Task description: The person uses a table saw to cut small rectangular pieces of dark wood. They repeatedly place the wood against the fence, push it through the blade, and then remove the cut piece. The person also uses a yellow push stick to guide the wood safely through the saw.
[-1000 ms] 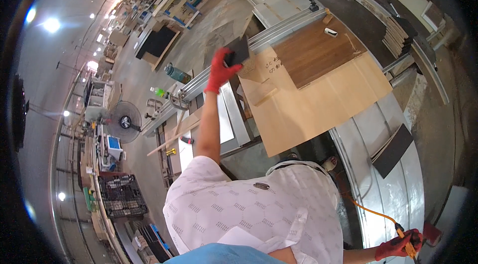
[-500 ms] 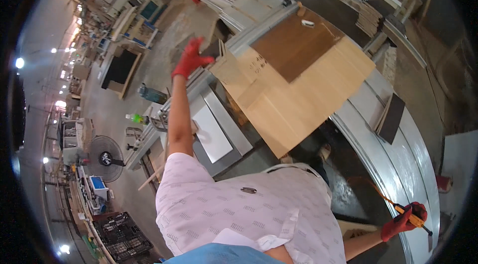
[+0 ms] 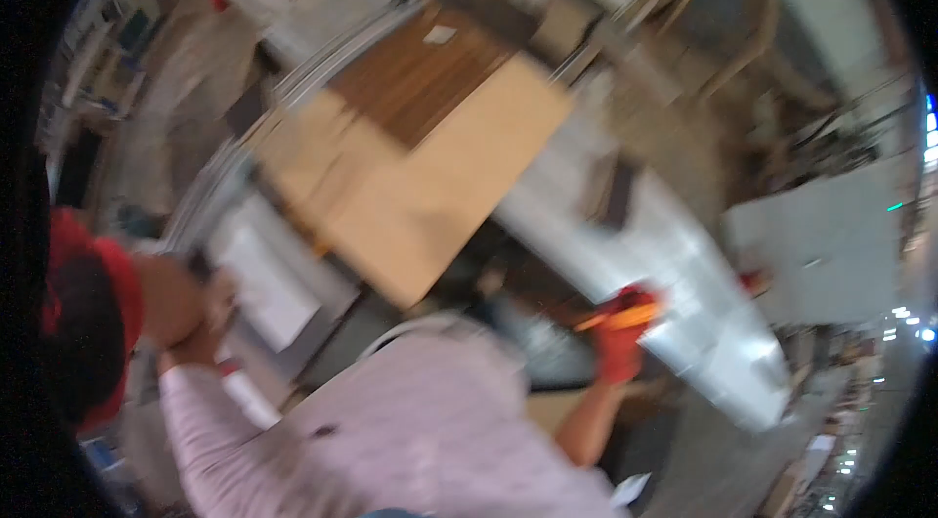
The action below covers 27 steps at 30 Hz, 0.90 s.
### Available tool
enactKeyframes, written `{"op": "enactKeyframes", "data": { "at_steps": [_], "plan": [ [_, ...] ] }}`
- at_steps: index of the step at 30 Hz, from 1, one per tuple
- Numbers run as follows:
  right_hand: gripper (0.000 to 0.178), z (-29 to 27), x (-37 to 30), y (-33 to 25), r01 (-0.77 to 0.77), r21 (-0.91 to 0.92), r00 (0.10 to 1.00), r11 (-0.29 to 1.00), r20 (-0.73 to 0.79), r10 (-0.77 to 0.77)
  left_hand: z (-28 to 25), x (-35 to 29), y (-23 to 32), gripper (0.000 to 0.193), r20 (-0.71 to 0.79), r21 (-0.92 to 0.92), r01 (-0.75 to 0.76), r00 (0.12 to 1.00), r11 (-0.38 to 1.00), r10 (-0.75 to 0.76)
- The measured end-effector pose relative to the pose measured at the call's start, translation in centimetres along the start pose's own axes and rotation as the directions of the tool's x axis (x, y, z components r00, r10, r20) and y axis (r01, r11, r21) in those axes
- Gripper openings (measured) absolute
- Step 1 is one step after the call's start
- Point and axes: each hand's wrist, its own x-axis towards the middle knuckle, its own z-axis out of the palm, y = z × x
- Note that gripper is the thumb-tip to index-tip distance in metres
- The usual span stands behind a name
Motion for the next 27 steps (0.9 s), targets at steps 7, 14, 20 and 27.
{"op": "enactKeyframes", "data": {
  "at_steps": [7,14,20,27],
  "plan": [
    [0.038,7.7,-2.9,-1.6,0.096,0.247,0.914,0.964,0.363,-0.184,2.4,-0.3,0.3,0.085,-0.078,-0.033,0.064,0.995,0.997,-0.066],
    [0.048,7.2,-1.1,-6.8,0.024,0.534,0.872,0.845,0.402,-0.280,5.1,0.9,-0.6,0.080,0.022,-0.057,-0.028,0.999,0.998,0.029],
    [0.062,6.2,-1.2,-8.8,0.022,0.698,0.954,0.716,0.199,-0.222,6.5,0.0,-0.2,0.076,0.044,-0.028,-0.092,0.995,0.995,0.093],
    [0.061,4.9,-1.4,-11.3,0.046,0.759,0.991,0.649,0.047,-0.125,7.0,0.5,-0.5,0.071,0.065,-0.033,-0.114,0.991,0.993,0.116]
  ]
}}
